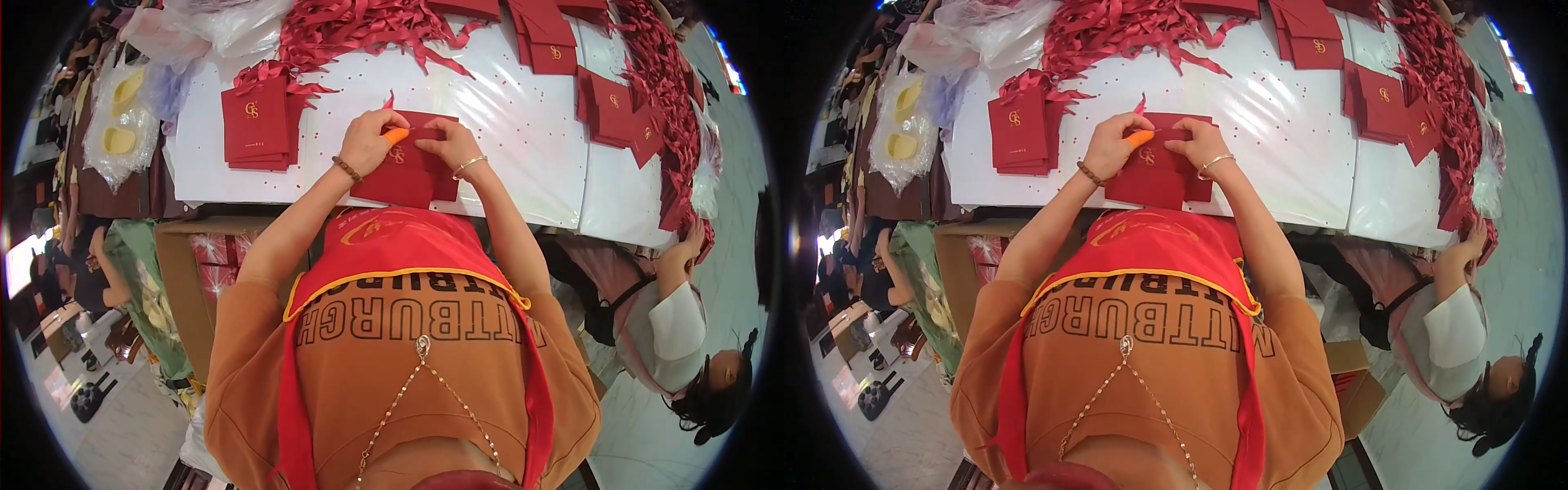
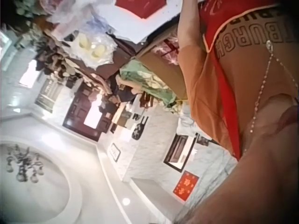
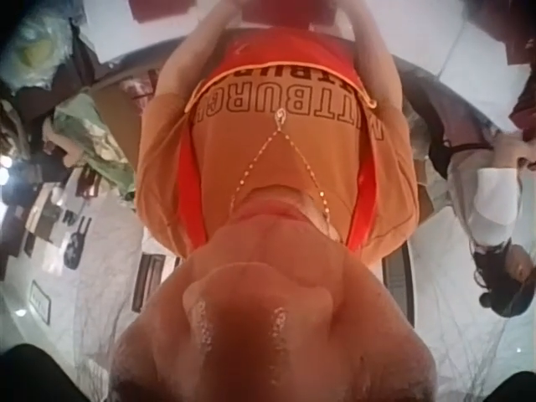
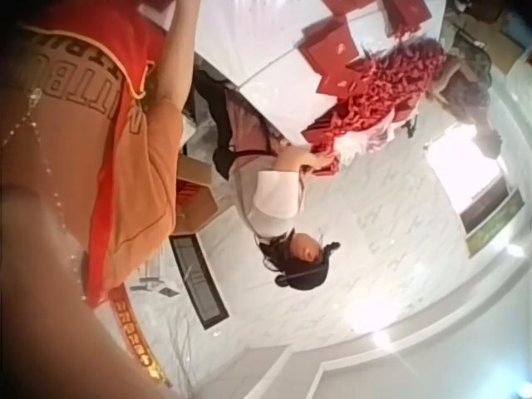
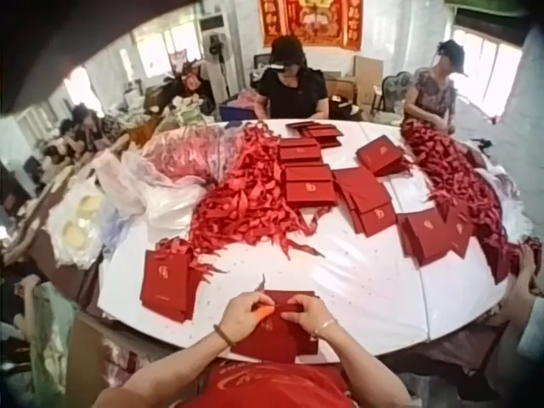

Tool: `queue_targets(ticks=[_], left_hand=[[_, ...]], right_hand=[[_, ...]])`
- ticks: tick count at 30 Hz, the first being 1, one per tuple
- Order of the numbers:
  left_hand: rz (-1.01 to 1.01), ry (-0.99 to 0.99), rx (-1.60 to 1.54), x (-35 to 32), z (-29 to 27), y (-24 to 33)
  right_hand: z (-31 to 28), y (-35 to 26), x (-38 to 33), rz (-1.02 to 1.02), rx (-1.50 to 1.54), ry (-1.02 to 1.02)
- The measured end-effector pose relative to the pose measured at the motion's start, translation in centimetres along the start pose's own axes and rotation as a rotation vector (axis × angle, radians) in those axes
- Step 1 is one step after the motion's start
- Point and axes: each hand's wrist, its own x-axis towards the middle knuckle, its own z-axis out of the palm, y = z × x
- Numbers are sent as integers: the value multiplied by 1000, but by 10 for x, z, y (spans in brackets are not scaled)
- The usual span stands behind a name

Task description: Tying red ribbons onto red gift envelopes.

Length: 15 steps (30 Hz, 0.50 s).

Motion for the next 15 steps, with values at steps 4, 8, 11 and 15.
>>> queue_targets(ticks=[4,8,11,15], left_hand=[[-196,-99,-147,-8,9,10],[182,82,289,-7,23,-13],[227,91,369,-6,26,-7],[171,92,346,-4,26,-4]], right_hand=[[8,17,1,-18,169,-42],[4,16,-1,61,257,-98],[7,25,1,29,266,-52],[8,22,-2,25,201,-24]])
